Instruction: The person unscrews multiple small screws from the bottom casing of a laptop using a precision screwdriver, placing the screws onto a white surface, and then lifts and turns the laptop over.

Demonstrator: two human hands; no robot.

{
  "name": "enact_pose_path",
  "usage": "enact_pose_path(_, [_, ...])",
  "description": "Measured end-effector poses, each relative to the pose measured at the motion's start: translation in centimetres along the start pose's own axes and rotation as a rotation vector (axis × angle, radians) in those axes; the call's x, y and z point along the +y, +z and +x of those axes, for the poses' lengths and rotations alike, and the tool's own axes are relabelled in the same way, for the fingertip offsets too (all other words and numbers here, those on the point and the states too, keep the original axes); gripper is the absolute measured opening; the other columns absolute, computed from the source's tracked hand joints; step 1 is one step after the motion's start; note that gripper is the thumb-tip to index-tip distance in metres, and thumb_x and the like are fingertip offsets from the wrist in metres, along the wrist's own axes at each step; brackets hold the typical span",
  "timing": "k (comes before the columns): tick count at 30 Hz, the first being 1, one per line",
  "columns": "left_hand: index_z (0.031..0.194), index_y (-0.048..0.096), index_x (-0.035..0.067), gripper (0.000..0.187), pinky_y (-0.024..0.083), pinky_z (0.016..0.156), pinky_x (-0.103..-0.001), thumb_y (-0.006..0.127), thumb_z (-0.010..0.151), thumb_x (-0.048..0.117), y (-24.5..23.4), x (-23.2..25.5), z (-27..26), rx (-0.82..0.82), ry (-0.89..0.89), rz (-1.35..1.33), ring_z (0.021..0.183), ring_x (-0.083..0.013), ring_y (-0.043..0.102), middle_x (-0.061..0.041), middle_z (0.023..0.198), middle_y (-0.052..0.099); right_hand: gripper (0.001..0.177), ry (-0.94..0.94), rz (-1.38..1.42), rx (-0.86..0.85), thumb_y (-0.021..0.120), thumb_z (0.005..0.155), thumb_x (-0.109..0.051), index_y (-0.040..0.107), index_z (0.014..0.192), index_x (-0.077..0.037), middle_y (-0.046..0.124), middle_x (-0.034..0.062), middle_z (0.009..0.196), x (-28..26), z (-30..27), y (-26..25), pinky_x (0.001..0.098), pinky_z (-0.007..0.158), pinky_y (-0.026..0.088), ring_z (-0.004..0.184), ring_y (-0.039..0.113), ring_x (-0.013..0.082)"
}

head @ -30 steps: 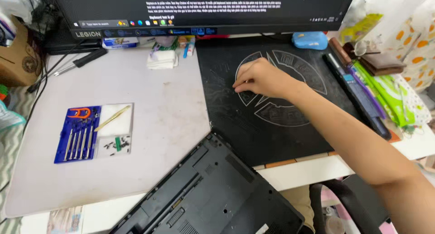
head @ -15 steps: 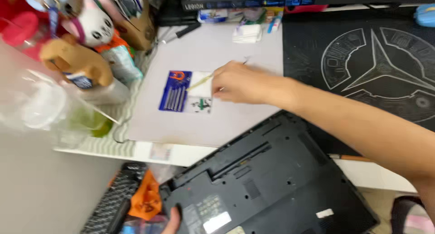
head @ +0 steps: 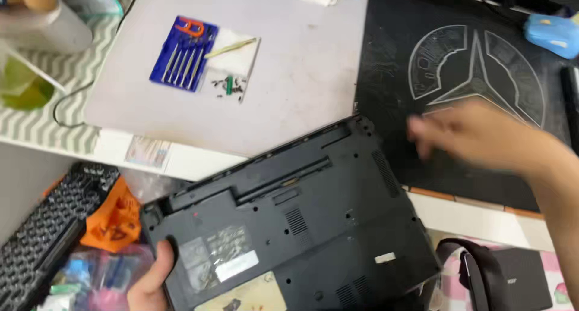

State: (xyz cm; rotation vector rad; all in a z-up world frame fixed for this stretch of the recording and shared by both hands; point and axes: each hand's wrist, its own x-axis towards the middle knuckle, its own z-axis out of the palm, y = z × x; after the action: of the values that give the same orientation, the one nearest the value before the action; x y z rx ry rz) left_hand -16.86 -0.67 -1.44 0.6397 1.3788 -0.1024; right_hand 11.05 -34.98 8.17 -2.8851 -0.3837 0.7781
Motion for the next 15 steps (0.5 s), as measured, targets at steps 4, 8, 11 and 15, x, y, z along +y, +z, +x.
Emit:
enact_pose_path(4, [0.142, 0.058, 0.006, 0.068, 0.04, 0.106, -0.063, 0.036, 0.098, 0.053, 8.6, 3.0, -3.6, -0.207, -0.184, -0.048, 0.116, -0.0448, 0.053, -0.024, 0.131, 0.06, 0.057, 0.131, 0.677, -0.231, 0.045, 0.103, -0.041, 0.085, 0.119, -0.004, 0.045, 0.0057, 0.064, 6.9, -3.4, 6.8, 0.0349, 0.046, 0.036, 0.053, 0.041, 0.0177])
enact_pose_path(8, [0.147, 0.054, 0.001, 0.069, 0.039, 0.106, -0.064, 0.031, 0.098, 0.043, 14.1, 4.4, -5.8, -0.308, -0.07, 0.038, 0.119, -0.0474, 0.052, -0.028, 0.137, 0.059, 0.044, 0.229, 0.854, -0.004, 0.052, 0.11, -0.032, 0.065, 0.087, 0.004, 0.058, 0.0097, 0.084, 8.0, -5.7, 7.7, 0.0376, 0.061, 0.048, 0.074, 0.055, 0.0204])
enact_pose_path(11, [0.145, 0.06, 0.006, 0.058, 0.048, 0.094, -0.048, 0.046, 0.094, 0.03, 18.5, 5.2, -7.0, -0.395, 0.235, 0.23, 0.109, -0.0333, 0.061, -0.019, 0.129, 0.068, 0.038, 0.364, 0.748, 0.109, 0.051, 0.11, -0.034, 0.067, 0.1, -0.002, 0.06, 0.0078, 0.085, 8.6, -6.7, 7.2, 0.0362, 0.069, 0.045, 0.078, 0.055, 0.0189])
enact_pose_path(15, [0.153, 0.045, 0.015, 0.064, 0.04, 0.104, -0.035, 0.05, 0.093, 0.034, 23.2, 5.7, -5.4, -0.569, 0.636, 0.502, 0.13, -0.0171, 0.045, -0.004, 0.149, 0.05, 0.031, 0.512, 0.641, 0.175, 0.049, 0.109, -0.036, 0.069, 0.12, -0.015, 0.064, 0.0108, 0.079, 8.3, -7.7, 5.1, 0.0362, 0.071, 0.042, 0.074, 0.053, 0.0221])
